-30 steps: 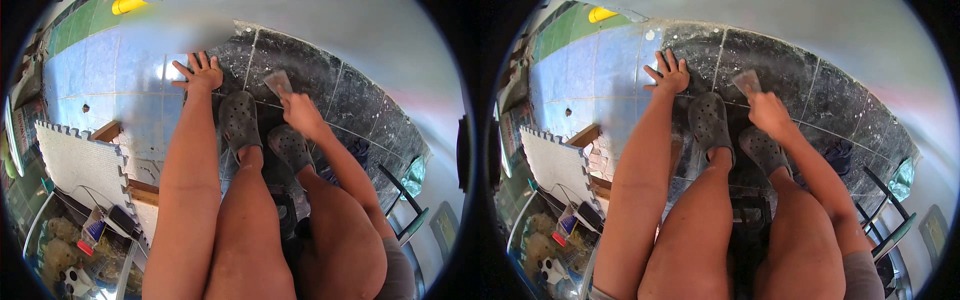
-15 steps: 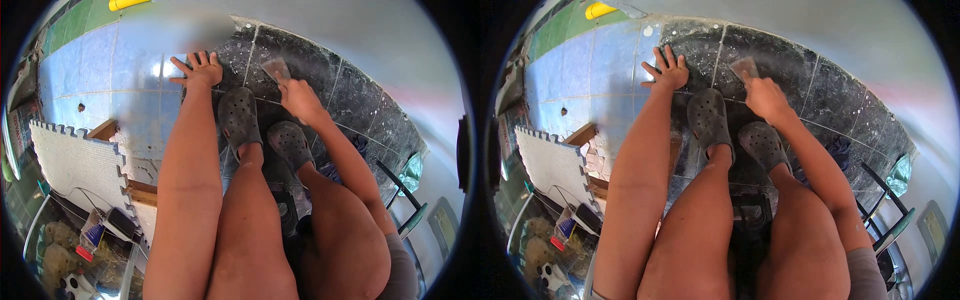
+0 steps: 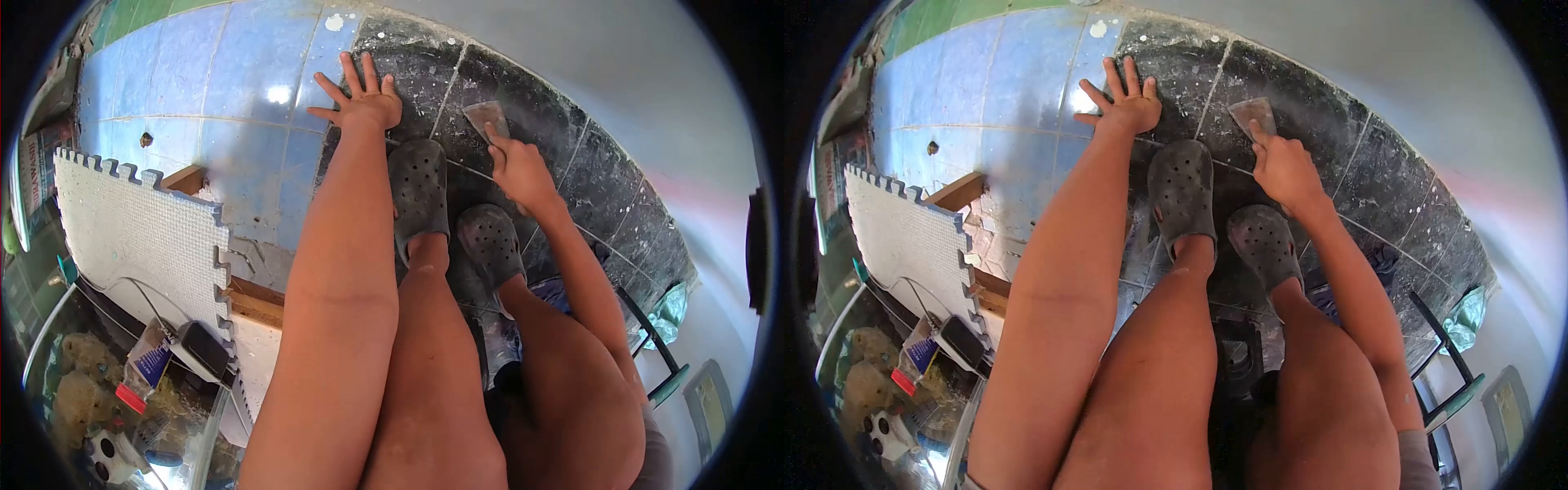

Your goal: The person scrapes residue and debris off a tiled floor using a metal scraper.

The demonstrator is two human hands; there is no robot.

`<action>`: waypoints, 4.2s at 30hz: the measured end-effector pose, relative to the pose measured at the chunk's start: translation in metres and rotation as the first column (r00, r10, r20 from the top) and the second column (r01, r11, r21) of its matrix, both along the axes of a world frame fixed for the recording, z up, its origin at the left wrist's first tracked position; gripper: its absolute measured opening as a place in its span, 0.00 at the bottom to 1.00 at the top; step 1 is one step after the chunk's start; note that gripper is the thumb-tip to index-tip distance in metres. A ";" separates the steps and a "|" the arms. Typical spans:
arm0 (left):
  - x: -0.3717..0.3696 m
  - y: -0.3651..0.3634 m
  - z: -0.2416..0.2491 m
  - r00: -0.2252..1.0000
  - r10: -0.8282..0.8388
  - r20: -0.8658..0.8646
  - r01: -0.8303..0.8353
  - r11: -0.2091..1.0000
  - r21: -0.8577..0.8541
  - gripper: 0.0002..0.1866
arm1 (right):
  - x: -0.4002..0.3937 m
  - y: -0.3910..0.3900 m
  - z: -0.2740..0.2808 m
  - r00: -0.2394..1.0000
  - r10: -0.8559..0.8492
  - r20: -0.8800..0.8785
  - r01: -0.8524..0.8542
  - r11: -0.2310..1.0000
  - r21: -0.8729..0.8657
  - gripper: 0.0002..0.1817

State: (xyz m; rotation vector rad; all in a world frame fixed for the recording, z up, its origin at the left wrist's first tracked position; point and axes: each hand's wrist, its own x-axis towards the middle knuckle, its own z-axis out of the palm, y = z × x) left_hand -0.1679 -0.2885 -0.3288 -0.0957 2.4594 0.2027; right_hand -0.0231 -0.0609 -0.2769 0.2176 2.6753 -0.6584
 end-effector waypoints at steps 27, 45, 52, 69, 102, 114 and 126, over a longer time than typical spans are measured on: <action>0.006 0.000 -0.002 0.999 -0.019 -0.031 0.019 1.000 -0.006 0.33 | -0.040 -0.013 0.030 0.982 -0.094 0.162 0.103 0.993 -0.052 0.25; 0.001 -0.001 0.001 0.998 -0.039 0.041 0.042 0.997 -0.058 0.34 | 0.012 -0.013 0.043 0.919 0.231 0.319 -0.250 0.968 0.020 0.27; 0.003 0.001 -0.004 1.000 -0.010 -0.018 0.010 1.000 -0.008 0.33 | 0.002 -0.046 0.033 0.965 0.121 0.232 -0.139 0.988 0.066 0.26; 0.002 0.002 -0.002 1.000 -0.024 -0.005 0.024 0.999 -0.023 0.33 | 0.022 -0.041 0.028 0.979 0.081 0.188 -0.071 0.996 -0.061 0.25; 0.003 0.002 -0.002 1.000 -0.022 -0.012 0.022 1.000 -0.015 0.33 | 0.005 -0.035 0.034 0.968 0.023 0.248 -0.017 0.999 -0.029 0.25; 0.003 0.003 0.000 1.000 -0.014 -0.013 0.014 1.000 -0.013 0.33 | 0.037 -0.002 0.042 0.957 0.083 0.278 -0.083 0.996 -0.010 0.24; 0.003 0.000 -0.004 0.999 -0.025 -0.033 0.024 1.000 -0.017 0.33 | 0.041 -0.006 0.049 0.970 0.071 0.233 -0.083 0.996 0.042 0.23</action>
